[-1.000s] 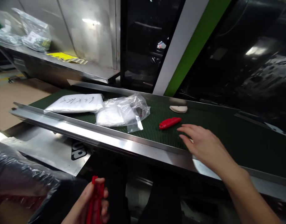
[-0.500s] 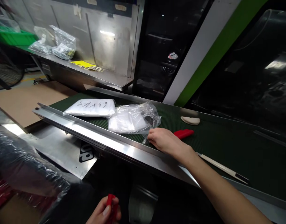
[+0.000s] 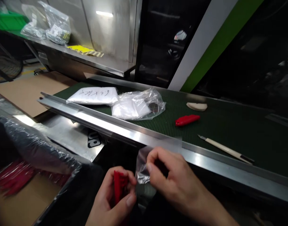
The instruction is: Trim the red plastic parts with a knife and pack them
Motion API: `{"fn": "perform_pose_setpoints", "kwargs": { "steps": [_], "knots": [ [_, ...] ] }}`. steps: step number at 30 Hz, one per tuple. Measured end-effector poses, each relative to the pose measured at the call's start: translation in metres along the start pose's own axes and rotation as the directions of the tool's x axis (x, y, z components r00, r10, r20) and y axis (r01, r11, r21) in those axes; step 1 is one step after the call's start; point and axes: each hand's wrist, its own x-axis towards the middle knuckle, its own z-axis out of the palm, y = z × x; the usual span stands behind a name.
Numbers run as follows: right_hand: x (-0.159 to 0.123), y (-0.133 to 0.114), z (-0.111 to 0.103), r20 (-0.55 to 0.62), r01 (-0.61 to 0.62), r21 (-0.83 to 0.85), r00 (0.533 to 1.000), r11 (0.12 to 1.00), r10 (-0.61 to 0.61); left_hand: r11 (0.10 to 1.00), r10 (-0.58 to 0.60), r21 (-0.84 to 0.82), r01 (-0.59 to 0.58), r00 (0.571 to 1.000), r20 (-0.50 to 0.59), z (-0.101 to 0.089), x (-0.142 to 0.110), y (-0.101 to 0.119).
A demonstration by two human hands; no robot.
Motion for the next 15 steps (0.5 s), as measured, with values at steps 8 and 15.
{"fn": "perform_pose_setpoints", "kwargs": {
  "steps": [8, 15],
  "knots": [
    [-0.062, 0.02, 0.078, -0.196, -0.137, 0.167, 0.966, 0.976, 0.169, 0.965, -0.127, 0.21, 0.159, 0.979, -0.16, -0.007, 0.001, -0.02],
    [-0.071, 0.019, 0.084, -0.435, -0.071, 0.107, 0.894, 0.992, 0.111, 0.899, -0.029, 0.422, 0.114, 0.979, -0.202, -0.01, 0.009, -0.036]
  ]
}}
